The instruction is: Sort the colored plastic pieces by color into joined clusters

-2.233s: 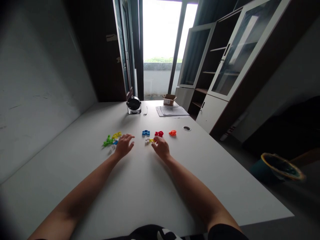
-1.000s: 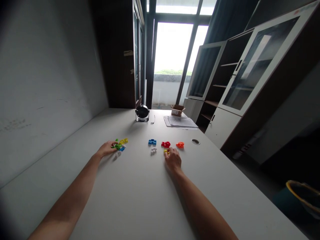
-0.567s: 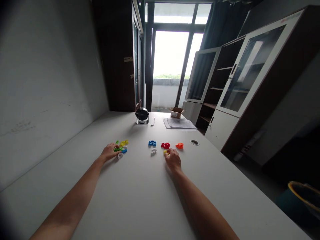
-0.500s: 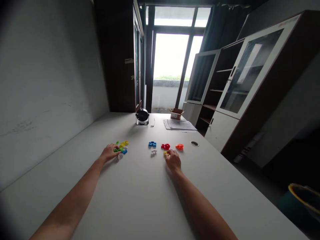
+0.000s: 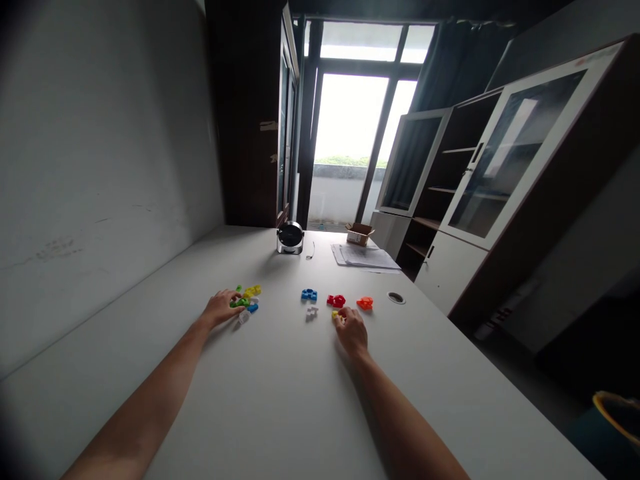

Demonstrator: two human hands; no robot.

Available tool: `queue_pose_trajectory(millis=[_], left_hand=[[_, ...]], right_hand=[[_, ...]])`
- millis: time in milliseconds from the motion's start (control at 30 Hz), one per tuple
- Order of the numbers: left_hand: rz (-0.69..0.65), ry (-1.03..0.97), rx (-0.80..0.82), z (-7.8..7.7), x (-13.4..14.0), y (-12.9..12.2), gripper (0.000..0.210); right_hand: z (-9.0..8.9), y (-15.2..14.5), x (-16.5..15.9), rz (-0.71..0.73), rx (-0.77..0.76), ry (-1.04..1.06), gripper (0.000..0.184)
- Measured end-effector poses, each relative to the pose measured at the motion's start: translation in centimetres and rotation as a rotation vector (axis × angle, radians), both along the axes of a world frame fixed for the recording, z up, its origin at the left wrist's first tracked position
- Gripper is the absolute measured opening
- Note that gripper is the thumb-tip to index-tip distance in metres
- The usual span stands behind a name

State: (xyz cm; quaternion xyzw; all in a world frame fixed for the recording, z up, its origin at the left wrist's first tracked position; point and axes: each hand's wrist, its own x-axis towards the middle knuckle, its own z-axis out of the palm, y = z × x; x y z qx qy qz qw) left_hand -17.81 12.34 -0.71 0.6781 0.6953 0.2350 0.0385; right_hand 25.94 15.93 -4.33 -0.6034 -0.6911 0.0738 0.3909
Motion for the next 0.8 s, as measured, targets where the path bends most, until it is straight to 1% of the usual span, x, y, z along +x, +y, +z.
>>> queue_pose_trajectory(millis=[167,300,400,467,567,633,700,800], left_hand=[[-0.003,0.035,0.017,0.0,0.8,0.1,0.03],[-0.024,-0.021,0.073,0.2,0.7,0.3,0.032],[-0.049,-0.087,0.118,0.9,0.8,0.4,0.03],[-0.062,-0.114,0.145,1.7,1.4,0.3,0.03],[-0.108,-0.149,0.177,3.2,3.6,0.1,0.032],[-0.194,-0.176,0.2,3.9,5.9,-0.1,0.032],[-0.295,-0.195,0.21,3.9,8.4,-0.4,0.033],[-0.412,-0.244,0.203,2.7,11.9,-0.9,0.033]], right_hand=[[0.0,0.2,0.0,0.009,0.001,0.014,0.02],[0.1,0.3,0.1,0.024,0.037,0.038,0.018],[0.4,0.3,0.1,0.031,0.063,0.048,0.017],[0.7,0.2,0.1,0.033,0.069,0.053,0.017],[1.5,-0.3,-0.3,0.057,0.106,0.065,0.019],[2.3,-1.0,-1.0,0.101,0.155,0.078,0.019],[3.1,-2.0,-2.0,0.178,0.179,0.097,0.02],[3.8,-3.5,-3.8,0.336,0.104,0.138,0.02]])
